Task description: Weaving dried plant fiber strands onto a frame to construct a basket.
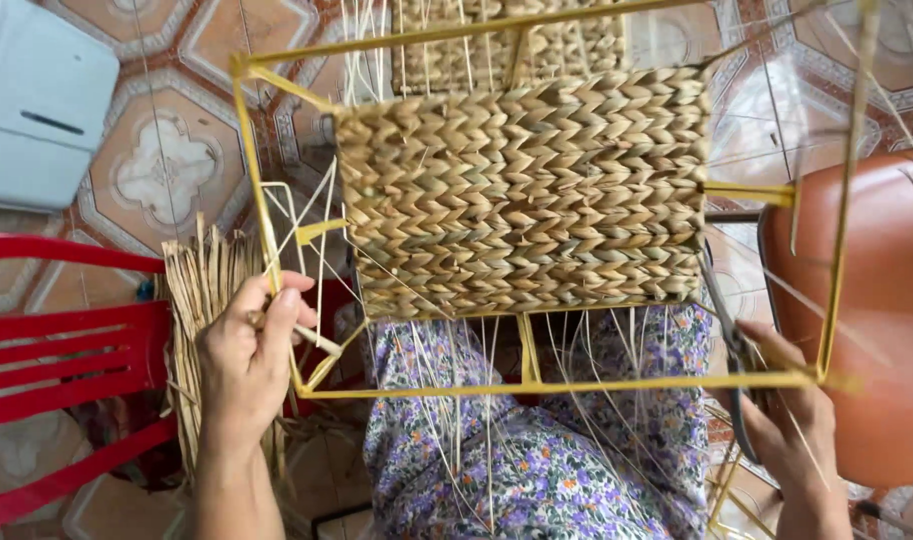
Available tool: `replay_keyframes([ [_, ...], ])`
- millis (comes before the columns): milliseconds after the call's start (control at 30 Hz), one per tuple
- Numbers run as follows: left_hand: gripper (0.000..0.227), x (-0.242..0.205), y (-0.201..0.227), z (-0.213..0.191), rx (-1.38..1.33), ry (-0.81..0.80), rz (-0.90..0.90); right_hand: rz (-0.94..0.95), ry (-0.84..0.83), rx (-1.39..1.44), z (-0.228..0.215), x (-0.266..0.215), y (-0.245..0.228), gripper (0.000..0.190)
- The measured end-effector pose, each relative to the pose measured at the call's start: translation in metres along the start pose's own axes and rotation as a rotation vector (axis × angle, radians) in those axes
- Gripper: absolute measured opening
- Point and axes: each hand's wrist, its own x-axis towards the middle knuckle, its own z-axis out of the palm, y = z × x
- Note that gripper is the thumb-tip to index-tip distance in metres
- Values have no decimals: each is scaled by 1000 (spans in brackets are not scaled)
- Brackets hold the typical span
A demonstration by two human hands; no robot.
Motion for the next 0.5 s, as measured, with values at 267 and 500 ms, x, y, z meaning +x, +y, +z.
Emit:
replay_keyframes([
  [267,16,-42,35,-22,35,171,159,194,40,367,-19,-67,-22,57],
  [500,16,-18,109,-63,86,202,191,172,27,242,-30,-88,-36,56],
])
